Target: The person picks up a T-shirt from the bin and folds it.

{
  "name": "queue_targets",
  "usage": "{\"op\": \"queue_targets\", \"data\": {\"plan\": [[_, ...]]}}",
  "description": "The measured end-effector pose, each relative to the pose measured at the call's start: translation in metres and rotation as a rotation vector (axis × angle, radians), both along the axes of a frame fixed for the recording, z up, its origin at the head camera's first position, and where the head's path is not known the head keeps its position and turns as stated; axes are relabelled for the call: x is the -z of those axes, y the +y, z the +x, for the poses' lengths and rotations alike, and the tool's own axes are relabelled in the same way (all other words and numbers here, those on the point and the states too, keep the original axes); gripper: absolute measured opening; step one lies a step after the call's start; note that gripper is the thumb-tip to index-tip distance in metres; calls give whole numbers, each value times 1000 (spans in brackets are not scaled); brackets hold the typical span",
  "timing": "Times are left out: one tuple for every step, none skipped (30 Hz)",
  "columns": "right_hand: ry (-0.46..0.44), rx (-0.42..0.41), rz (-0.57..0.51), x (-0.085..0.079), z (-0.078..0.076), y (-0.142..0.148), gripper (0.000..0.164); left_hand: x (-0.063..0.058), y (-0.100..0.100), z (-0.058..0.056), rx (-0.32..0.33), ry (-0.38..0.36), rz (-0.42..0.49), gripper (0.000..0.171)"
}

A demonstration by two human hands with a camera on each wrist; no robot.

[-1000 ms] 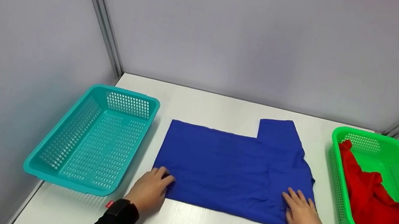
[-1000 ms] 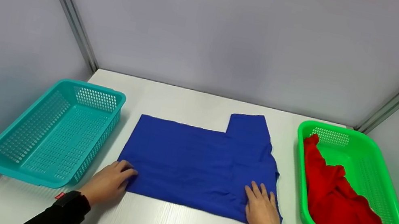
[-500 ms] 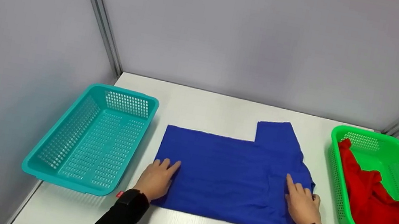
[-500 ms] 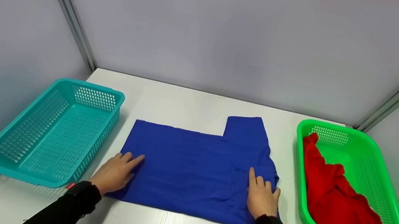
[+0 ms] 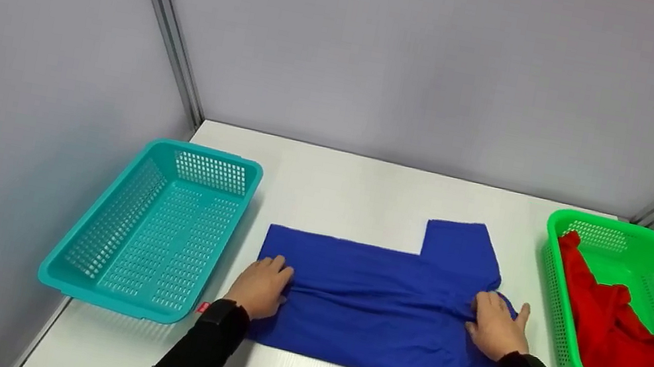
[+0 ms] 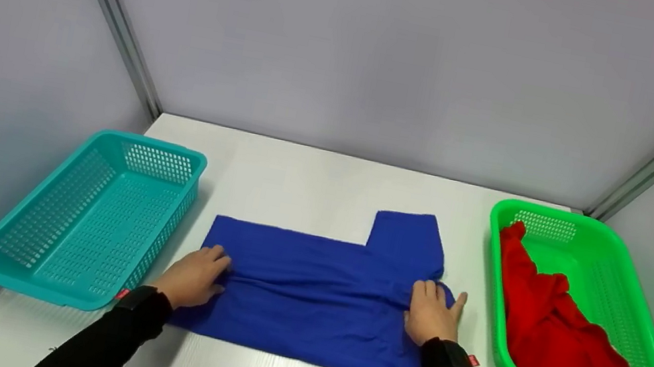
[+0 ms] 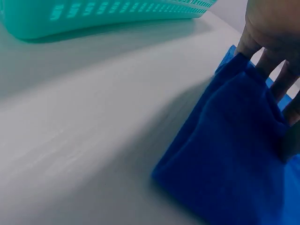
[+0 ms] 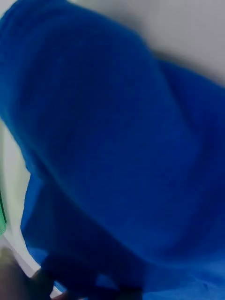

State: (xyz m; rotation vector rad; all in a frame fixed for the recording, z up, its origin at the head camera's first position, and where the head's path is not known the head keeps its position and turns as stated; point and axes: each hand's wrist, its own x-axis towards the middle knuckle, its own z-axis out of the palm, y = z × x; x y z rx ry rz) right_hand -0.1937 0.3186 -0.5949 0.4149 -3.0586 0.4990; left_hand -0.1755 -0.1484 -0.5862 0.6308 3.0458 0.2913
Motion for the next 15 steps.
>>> {"op": "queue_targets", "data": {"plan": [[-28,11,0,-2,-1,0,39,-1,1,0,-10,-6,-9,44],[-58,23,2,-4,-2,1,51,-2,1,0,-24,-12,-20,51],[-85,35,10,-6,-3,1,63,-3,2,0,-40,-23,-32,58],[-117,41,24,-8,-3,1,71,-4,3,0,-60,-50,-29,64],[-147,46,35,-9,-4,2,73,-5,3,0,-79,-79,-26,67],[-168,52,41,-9,-4,2,73,-6,3,0,-97,-103,-22,68],[-172,58,44,-9,-5,2,71,-6,4,0,-109,-121,-19,66],[-160,60,47,-9,-5,3,65,-6,3,0,-119,-132,-15,64],[-135,60,45,-8,-5,3,57,-5,3,0,-125,-133,-15,59],[-101,58,40,-6,-5,3,47,-5,3,0,-124,-126,-15,53],[-60,52,32,-5,-5,3,37,-4,2,0,-121,-115,-18,48],[-20,45,23,-3,-5,3,28,-3,2,1,-119,-102,-17,46],[9,33,15,-2,-5,3,21,-2,1,1,-116,-89,-14,43],[24,21,11,0,-6,3,17,-2,1,1,-113,-74,-10,41],[25,11,-1,1,-6,3,17,-2,1,1,-108,-59,-8,39]]}}
